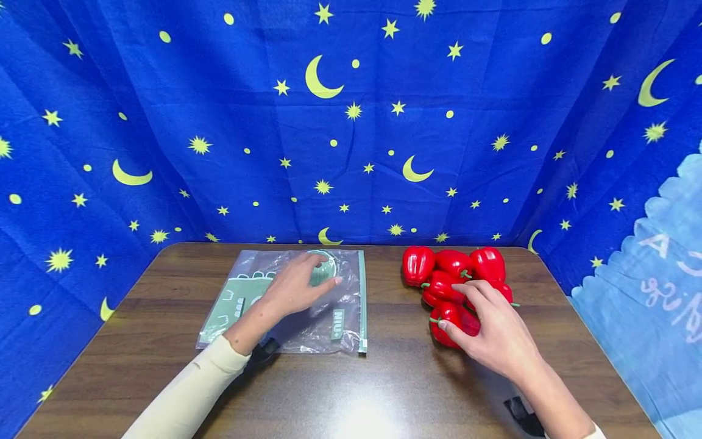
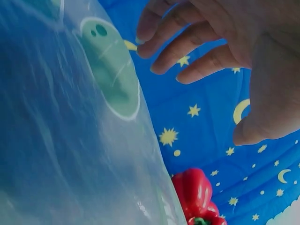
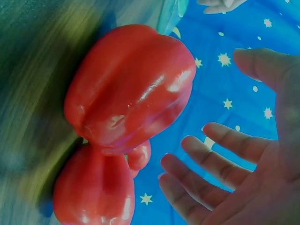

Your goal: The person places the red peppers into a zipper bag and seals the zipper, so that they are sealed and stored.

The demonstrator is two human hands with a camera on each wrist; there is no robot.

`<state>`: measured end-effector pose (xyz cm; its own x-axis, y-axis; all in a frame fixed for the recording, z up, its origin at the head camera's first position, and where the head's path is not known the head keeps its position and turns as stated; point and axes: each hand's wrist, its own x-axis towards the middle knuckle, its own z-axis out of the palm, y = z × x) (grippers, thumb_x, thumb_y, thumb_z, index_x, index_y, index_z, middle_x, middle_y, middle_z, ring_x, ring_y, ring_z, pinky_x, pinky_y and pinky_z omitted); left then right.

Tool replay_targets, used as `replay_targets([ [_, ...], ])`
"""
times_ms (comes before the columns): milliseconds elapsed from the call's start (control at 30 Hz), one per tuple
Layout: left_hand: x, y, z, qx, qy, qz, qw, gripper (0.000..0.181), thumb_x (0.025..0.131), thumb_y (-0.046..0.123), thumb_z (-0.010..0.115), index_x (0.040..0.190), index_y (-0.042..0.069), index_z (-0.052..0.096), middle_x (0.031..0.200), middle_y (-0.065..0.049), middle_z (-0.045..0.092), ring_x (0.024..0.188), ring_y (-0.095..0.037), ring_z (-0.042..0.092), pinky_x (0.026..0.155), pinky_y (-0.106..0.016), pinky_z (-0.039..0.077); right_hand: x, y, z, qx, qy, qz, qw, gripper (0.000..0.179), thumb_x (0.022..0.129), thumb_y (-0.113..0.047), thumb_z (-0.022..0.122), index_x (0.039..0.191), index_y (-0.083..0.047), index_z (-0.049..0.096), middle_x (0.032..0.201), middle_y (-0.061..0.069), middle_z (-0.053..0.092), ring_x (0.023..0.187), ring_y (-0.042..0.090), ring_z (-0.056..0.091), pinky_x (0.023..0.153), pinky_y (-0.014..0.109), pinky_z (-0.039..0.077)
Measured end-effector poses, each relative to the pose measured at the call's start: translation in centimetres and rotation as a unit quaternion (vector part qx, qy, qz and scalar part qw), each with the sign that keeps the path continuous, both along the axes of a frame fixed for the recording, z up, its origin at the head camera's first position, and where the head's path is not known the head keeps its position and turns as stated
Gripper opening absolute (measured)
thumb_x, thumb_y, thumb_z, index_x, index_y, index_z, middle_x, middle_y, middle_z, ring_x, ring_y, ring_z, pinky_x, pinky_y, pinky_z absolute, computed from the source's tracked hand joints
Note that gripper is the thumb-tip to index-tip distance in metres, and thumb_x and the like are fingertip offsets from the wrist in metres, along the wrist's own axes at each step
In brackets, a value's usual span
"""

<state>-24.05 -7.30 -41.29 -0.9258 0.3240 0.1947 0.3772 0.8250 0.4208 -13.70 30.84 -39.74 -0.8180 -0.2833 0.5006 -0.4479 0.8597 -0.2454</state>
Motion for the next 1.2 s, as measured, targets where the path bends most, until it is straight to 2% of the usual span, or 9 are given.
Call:
replay_targets([
  [233,0.0,2.2,-0.4,0.004,-0.006,-0.010,0.9999,0.072,0.098,0.061,0.065,0.145,0.006,0.061,0.142,-0.019,0.062,0.131,-0.038,0.059,0.109,-0.053,0.049,0.1,-0.1,-0.5,0.016,0.008,0.000,0.9998,0.062,0.073,-0.032,0.096,0.125,-0.011,0.070,0.122,0.002,0.066,0.111,0.025,0.064,0.086,0.053,0.055],
  [500,-0.1,5.5,-0.4,-0.028,0.018,-0.007,0.9994,0.076,0.096,0.066,0.065,0.141,0.005,0.063,0.131,-0.020,0.065,0.118,-0.036,0.064,0.099,-0.050,0.054,-0.1,0.2,-1.0,0.021,-0.005,-0.004,0.9998,0.064,0.072,-0.035,0.096,0.125,-0.012,0.071,0.118,0.003,0.066,0.107,0.027,0.065,0.083,0.055,0.056],
  [633,0.0,6.7,-0.8,-0.049,0.020,0.007,0.9986,0.074,0.094,0.066,0.067,0.137,0.006,0.065,0.124,-0.017,0.066,0.113,-0.034,0.065,0.094,-0.050,0.055,-0.2,0.3,-1.3,0.023,-0.017,-0.006,0.9996,0.063,0.073,-0.036,0.097,0.125,-0.012,0.071,0.117,0.004,0.067,0.107,0.027,0.065,0.083,0.056,0.057],
  [800,0.3,7.8,-1.4,-0.075,0.024,0.028,0.9965,0.075,0.092,0.068,0.069,0.133,0.004,0.066,0.123,-0.018,0.066,0.114,-0.033,0.063,0.093,-0.050,0.055,-0.4,0.3,-1.4,0.024,-0.025,-0.006,0.9994,0.064,0.073,-0.037,0.097,0.125,-0.013,0.071,0.117,0.004,0.067,0.108,0.028,0.065,0.084,0.057,0.057],
  [1000,0.4,9.1,-2.1,-0.117,0.047,0.050,0.9907,0.076,0.088,0.070,0.071,0.125,0.004,0.067,0.118,-0.017,0.062,0.110,-0.031,0.060,0.089,-0.044,0.055,-0.5,0.2,-1.5,0.027,-0.030,-0.002,0.9992,0.065,0.072,-0.038,0.098,0.125,-0.013,0.070,0.117,0.002,0.067,0.108,0.027,0.065,0.085,0.056,0.056],
  [1200,0.9,9.8,-2.5,-0.107,0.026,0.069,0.9915,0.075,0.087,0.064,0.078,0.129,0.003,0.064,0.124,-0.021,0.058,0.116,-0.036,0.058,0.087,-0.046,0.057,-0.5,0.0,-1.6,0.031,-0.055,-0.005,0.9980,0.069,0.070,-0.041,0.099,0.127,-0.013,0.070,0.116,0.003,0.067,0.107,0.028,0.066,0.086,0.057,0.058],
])
